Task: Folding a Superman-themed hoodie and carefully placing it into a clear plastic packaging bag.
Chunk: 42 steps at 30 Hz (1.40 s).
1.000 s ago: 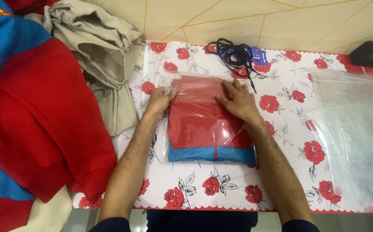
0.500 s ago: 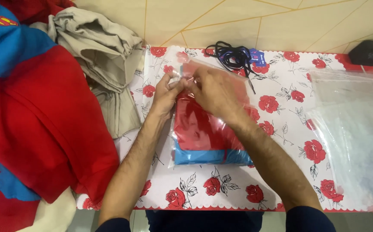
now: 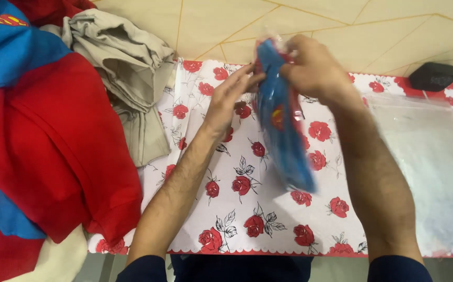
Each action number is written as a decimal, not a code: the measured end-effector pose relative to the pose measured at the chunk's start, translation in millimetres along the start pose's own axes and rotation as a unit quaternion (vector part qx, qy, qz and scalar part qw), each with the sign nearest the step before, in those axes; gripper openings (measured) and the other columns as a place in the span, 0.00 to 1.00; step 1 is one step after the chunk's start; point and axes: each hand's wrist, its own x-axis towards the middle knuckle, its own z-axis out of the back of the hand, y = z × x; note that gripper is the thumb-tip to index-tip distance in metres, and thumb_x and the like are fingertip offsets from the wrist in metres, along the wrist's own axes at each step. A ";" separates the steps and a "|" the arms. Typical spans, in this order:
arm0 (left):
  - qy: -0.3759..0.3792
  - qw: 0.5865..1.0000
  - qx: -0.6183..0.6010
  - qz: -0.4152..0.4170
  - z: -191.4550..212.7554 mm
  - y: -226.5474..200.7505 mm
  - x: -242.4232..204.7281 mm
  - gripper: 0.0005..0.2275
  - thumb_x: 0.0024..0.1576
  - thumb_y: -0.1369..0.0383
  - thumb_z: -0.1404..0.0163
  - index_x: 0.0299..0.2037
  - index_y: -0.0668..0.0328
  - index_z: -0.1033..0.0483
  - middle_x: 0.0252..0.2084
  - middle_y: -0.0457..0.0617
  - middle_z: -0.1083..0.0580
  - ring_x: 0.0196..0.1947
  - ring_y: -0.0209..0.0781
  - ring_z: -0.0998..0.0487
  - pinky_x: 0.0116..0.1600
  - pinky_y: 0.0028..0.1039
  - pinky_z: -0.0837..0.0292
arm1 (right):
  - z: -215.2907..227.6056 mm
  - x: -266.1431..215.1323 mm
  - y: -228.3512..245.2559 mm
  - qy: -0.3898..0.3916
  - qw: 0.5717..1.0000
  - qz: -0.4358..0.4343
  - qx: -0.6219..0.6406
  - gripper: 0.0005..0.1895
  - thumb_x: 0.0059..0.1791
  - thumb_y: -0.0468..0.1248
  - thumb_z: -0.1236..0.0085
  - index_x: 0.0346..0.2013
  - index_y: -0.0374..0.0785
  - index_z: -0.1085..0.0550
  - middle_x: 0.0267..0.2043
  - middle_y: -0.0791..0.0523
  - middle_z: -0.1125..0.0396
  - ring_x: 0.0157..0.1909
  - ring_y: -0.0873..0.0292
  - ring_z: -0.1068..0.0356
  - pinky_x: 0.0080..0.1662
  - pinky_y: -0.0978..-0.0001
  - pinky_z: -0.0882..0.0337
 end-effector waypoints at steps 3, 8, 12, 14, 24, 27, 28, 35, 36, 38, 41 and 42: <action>-0.195 0.965 0.173 0.021 30.5 46.9 19.1 0.17 0.56 0.61 0.48 0.55 0.52 0.26 0.59 0.52 0.25 0.53 0.42 0.23 0.57 0.32 0.27 | 18.4 -0.9 -26.6 -0.006 0.973 0.036 0.226 0.12 0.46 0.27 0.50 0.43 0.39 0.29 0.29 0.55 0.31 0.28 0.64 0.30 0.27 0.75 0.32; -0.105 0.956 -0.153 0.225 69.3 55.7 14.2 0.30 0.48 0.37 0.55 0.51 0.48 0.27 0.26 0.40 0.31 0.17 0.30 0.39 0.19 0.20 0.50 | 30.8 -7.4 -71.0 -0.026 0.899 0.004 0.437 0.13 0.47 0.30 0.44 0.46 0.40 0.25 0.39 0.57 0.25 0.37 0.62 0.23 0.43 0.74 0.18; -0.165 0.940 -0.229 0.194 68.3 67.2 16.8 0.18 0.59 0.53 0.44 0.51 0.55 0.26 0.42 0.53 0.28 0.43 0.52 0.22 0.47 0.36 0.25 | -24.5 9.1 -146.5 -0.043 0.849 -0.044 0.524 0.08 0.47 0.28 0.42 0.38 0.43 0.28 0.32 0.58 0.31 0.40 0.60 0.22 0.42 0.67 0.23; -0.203 0.946 -0.156 0.197 72.9 83.4 13.6 0.13 0.60 0.58 0.45 0.49 0.54 0.26 0.41 0.51 0.28 0.41 0.50 0.23 0.44 0.35 0.27 | -53.5 13.3 -168.3 -0.017 0.838 -0.089 0.537 0.09 0.48 0.29 0.46 0.41 0.45 0.29 0.35 0.60 0.33 0.43 0.58 0.24 0.45 0.64 0.25; -0.233 0.895 0.283 0.253 120.6 163.7 36.6 0.10 0.54 0.53 0.42 0.41 0.37 0.14 0.41 0.47 0.19 0.46 0.46 0.19 0.43 0.32 0.24 | -108.3 32.8 -234.3 -0.084 0.925 -0.220 0.297 0.18 0.47 0.36 0.35 0.51 0.34 0.22 0.34 0.49 0.28 0.34 0.54 0.25 0.34 0.64 0.28; -0.215 0.876 0.341 0.266 172.6 228.1 50.6 0.06 0.52 0.54 0.42 0.37 0.31 0.14 0.34 0.42 0.19 0.40 0.45 0.17 0.39 0.29 0.24 | -113.5 42.3 -246.0 -0.067 0.954 -0.223 0.188 0.17 0.50 0.49 0.37 0.50 0.47 0.19 0.38 0.51 0.25 0.43 0.50 0.23 0.38 0.59 0.27; -0.214 0.875 0.342 0.268 168.3 214.6 46.4 0.06 0.52 0.54 0.42 0.37 0.31 0.14 0.34 0.42 0.19 0.40 0.45 0.17 0.39 0.29 0.24 | -116.6 41.5 -250.3 -0.066 0.954 -0.225 0.188 0.17 0.50 0.49 0.37 0.50 0.47 0.19 0.38 0.51 0.25 0.43 0.50 0.23 0.38 0.59 0.27; -0.198 0.911 0.239 0.272 134.6 148.5 41.2 0.12 0.56 0.68 0.44 0.44 0.69 0.19 0.38 0.65 0.22 0.34 0.53 0.17 0.34 0.38 0.18 | -114.9 52.0 -250.5 -0.052 0.966 -0.220 0.122 0.15 0.50 0.46 0.41 0.48 0.44 0.19 0.41 0.47 0.24 0.48 0.44 0.25 0.44 0.54 0.26; -0.197 0.911 0.231 0.279 134.4 146.3 43.2 0.15 0.58 0.64 0.45 0.46 0.71 0.19 0.38 0.67 0.23 0.34 0.55 0.17 0.33 0.42 0.18 | -117.1 58.7 -259.4 -0.044 0.970 -0.229 0.075 0.17 0.51 0.52 0.42 0.49 0.49 0.18 0.43 0.50 0.24 0.52 0.44 0.26 0.47 0.50 0.27; -0.191 0.904 0.269 0.270 144.2 152.5 54.4 0.13 0.57 0.63 0.43 0.42 0.68 0.18 0.34 0.64 0.22 0.31 0.54 0.17 0.29 0.41 0.19 | -115.2 59.1 -252.6 -0.051 0.968 -0.227 0.091 0.19 0.51 0.53 0.43 0.49 0.47 0.19 0.42 0.50 0.24 0.48 0.47 0.24 0.48 0.51 0.27; -0.188 0.909 0.261 0.264 152.7 168.6 67.9 0.10 0.56 0.65 0.42 0.38 0.66 0.18 0.31 0.59 0.23 0.27 0.50 0.19 0.28 0.38 0.20 | -111.4 61.9 -241.6 -0.058 0.965 -0.231 0.112 0.20 0.51 0.52 0.41 0.50 0.43 0.19 0.43 0.49 0.24 0.47 0.46 0.24 0.48 0.52 0.27; -0.192 0.919 0.215 0.267 155.3 174.4 72.3 0.08 0.56 0.68 0.43 0.38 0.68 0.19 0.31 0.57 0.25 0.27 0.46 0.20 0.30 0.35 0.19 | -110.2 64.2 -237.0 -0.056 0.963 -0.235 0.116 0.20 0.51 0.50 0.39 0.51 0.41 0.19 0.45 0.47 0.25 0.50 0.42 0.25 0.47 0.52 0.28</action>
